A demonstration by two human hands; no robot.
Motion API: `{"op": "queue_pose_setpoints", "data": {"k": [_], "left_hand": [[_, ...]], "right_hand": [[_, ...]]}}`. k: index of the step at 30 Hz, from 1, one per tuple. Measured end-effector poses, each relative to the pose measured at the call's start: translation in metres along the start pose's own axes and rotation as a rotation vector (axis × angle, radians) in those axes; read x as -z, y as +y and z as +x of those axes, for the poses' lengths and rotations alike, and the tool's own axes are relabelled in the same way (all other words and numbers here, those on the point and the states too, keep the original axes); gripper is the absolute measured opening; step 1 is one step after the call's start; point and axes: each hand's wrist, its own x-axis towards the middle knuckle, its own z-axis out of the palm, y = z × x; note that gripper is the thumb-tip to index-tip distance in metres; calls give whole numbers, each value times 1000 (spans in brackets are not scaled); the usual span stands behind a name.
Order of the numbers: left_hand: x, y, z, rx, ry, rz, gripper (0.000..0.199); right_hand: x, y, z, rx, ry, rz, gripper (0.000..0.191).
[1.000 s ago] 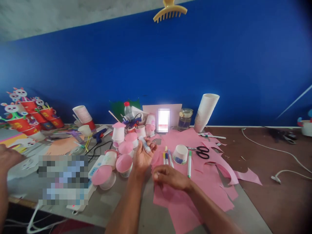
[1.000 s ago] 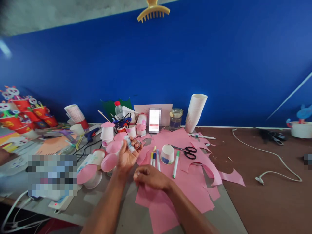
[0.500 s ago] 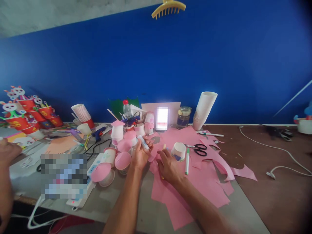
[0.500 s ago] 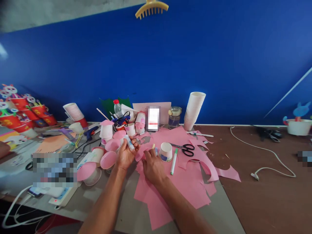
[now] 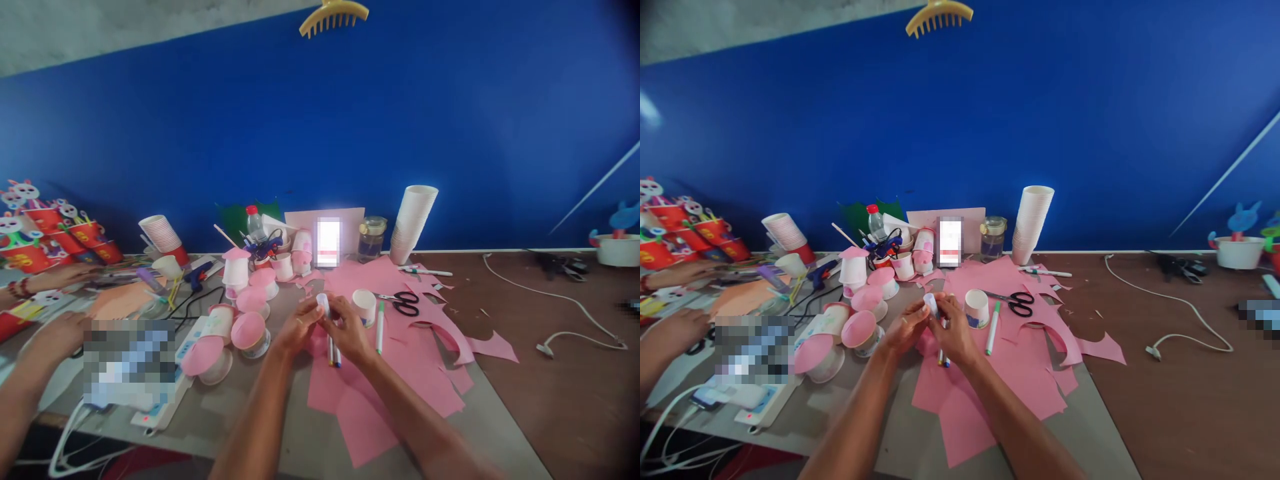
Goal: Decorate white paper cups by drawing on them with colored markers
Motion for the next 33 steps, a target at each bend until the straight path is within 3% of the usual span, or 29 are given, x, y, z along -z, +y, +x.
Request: {"op": "queue_pose_setpoints", "data": {"k": [3,6,8,10,12,17,21,27,33], "left_hand": [[4,2,2,-112,40,-22,39],[18,2,10,-306,301,37,38],[30,-1,15,-310,547,345,28],[40,-6,19,-245,638,780,28],[47,-13,21,-204,545,1200,40],[45,-24,15,-216,446,1431,52],[42,-22,12,-50,430,1658,47],[38,-17,11,86,394,1781,24],[36,-16,10,119,392,1761,29]], "right_hand": [[-1,4,0,-4,63,-26,19],[-3,8,-3,-42,206,-2,19],[-5,10,-5,-49,311,76,23],[-7,13,-7,-50,376,176,29],[-9,14,-9,-49,371,248,32],[-10,18,-12,36,276,241,23],[-11,22,-13,100,239,144,27],[-10,26,-14,164,162,2,34],[-9,28,-14,200,154,-23,38]]}}
